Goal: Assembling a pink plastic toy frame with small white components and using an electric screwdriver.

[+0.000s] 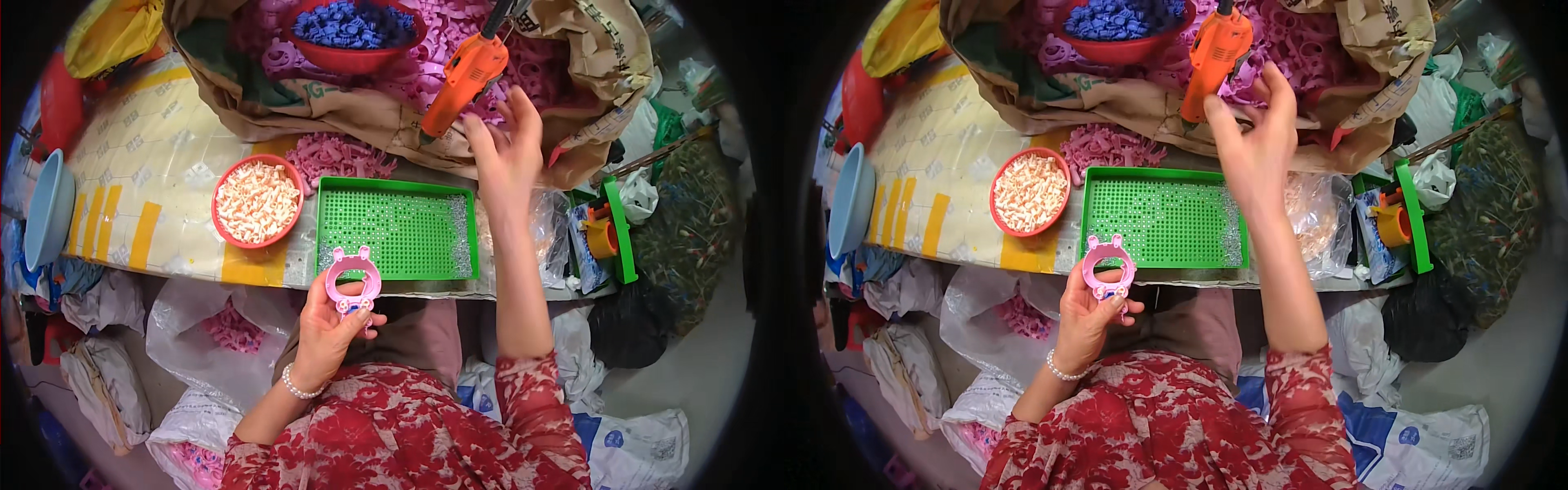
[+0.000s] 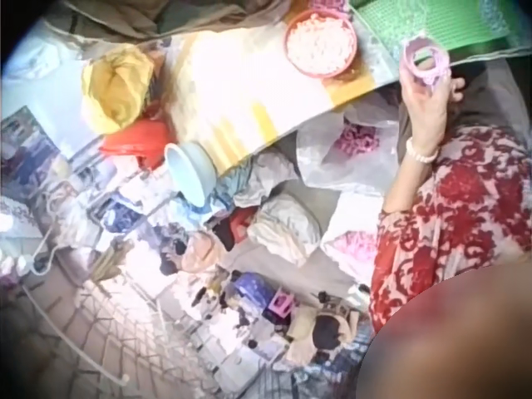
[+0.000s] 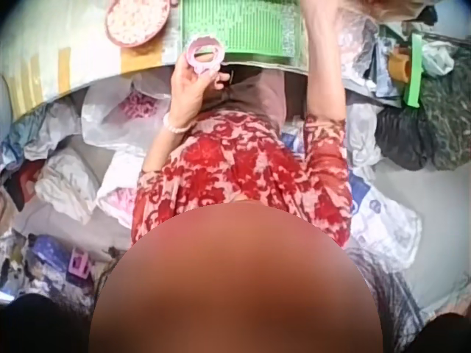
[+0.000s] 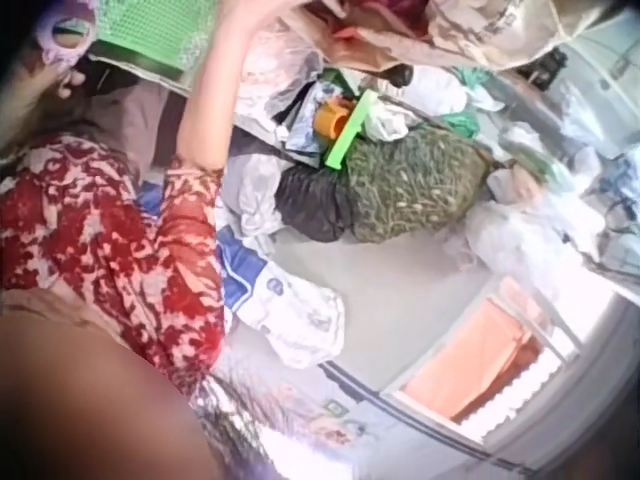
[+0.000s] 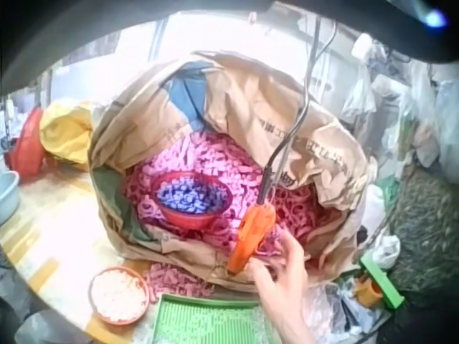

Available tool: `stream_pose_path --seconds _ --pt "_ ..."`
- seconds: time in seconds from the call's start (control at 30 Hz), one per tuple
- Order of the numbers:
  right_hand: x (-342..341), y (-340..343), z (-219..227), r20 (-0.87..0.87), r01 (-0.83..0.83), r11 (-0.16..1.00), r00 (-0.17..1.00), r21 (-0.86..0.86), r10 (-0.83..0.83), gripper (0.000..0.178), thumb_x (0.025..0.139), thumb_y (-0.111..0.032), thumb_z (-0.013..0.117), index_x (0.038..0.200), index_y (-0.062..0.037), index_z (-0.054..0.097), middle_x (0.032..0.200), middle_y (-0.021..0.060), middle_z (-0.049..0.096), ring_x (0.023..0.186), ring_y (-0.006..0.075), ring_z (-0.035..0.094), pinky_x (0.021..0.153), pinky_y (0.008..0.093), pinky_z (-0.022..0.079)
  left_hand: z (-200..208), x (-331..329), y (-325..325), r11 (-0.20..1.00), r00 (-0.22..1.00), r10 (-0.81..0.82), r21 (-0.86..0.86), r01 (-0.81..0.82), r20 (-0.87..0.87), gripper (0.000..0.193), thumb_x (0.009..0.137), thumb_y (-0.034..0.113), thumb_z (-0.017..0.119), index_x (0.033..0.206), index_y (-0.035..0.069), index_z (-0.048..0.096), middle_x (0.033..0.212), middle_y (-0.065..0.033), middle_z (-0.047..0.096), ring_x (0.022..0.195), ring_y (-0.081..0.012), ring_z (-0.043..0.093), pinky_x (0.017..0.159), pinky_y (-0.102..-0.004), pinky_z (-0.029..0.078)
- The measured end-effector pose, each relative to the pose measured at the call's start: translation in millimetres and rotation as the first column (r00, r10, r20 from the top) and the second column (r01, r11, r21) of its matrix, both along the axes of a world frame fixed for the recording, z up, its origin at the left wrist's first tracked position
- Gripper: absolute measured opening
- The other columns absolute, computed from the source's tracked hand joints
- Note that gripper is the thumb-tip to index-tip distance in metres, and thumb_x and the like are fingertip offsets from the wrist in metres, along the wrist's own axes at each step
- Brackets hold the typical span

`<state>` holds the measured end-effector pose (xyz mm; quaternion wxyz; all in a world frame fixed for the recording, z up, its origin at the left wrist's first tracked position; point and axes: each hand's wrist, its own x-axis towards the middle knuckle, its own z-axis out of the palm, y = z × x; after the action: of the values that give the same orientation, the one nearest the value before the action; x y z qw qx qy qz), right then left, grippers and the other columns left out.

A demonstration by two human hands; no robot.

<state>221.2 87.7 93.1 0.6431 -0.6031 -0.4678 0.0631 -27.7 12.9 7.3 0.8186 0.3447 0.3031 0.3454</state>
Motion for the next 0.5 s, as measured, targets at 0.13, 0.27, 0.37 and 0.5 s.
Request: stream_pose_path --seconds 0.13,0.27,0.37,0.5 --pt "18 43 -4 0.464 0.266 0.961 0.862 -0.072 -0.204 0.058 0.073 -0.015 0.076 0.121 0.0022 0.048 0.115 0.0117 0.057 0.101 0.0152 0.055 0.083 0.0274 0.045 2 -5 2 1.000 1.000 0.020 0.006 -0.020 0.003 0.058 0.087 0.000 0.056 0.134 0.009 0.024 0.117 -0.0110 0.052 0.086 -0.0206 0.064 0.065 -0.0250 0.054" --pt "24 48 -15 0.302 0.147 0.987 0.946 -0.065 -0.121 0.032 0.072 -0.016 0.077 0.092 0.0020 0.060 0.085 0.0046 0.066 0.076 0.0106 0.059 0.074 0.0250 0.047 2 -8 7 1.000 1.000 0.025 -0.003 -0.025 0.010 0.057 0.087 0.001 0.057 0.134 0.009 0.025 0.117 -0.0108 0.052 0.087 -0.0206 0.064 0.065 -0.0252 0.054" --pt "8 36 -17 0.131 0.093 0.994 0.988 -0.061 -0.084 0.032 0.075 -0.012 0.074 0.099 0.0014 0.058 0.088 0.0039 0.064 0.077 0.0097 0.058 0.072 0.0246 0.047 -1 -12 11 0.998 0.998 0.059 0.009 -0.059 0.010 0.056 0.087 0.003 0.058 0.133 0.008 0.026 0.116 -0.0109 0.052 0.086 -0.0203 0.064 0.065 -0.0249 0.054" --pt "-5 -2 -19 -0.122 -0.136 0.988 0.985 -0.075 0.126 0.034 0.078 -0.007 0.066 0.108 0.0032 0.055 0.101 0.0096 0.061 0.087 0.0136 0.058 0.079 0.0279 0.047 -1 -13 14 0.998 0.999 0.048 -0.042 -0.048 0.018 0.058 0.086 0.001 0.059 0.133 0.008 0.026 0.117 -0.0110 0.052 0.087 -0.0198 0.064 0.065 -0.0245 0.054"
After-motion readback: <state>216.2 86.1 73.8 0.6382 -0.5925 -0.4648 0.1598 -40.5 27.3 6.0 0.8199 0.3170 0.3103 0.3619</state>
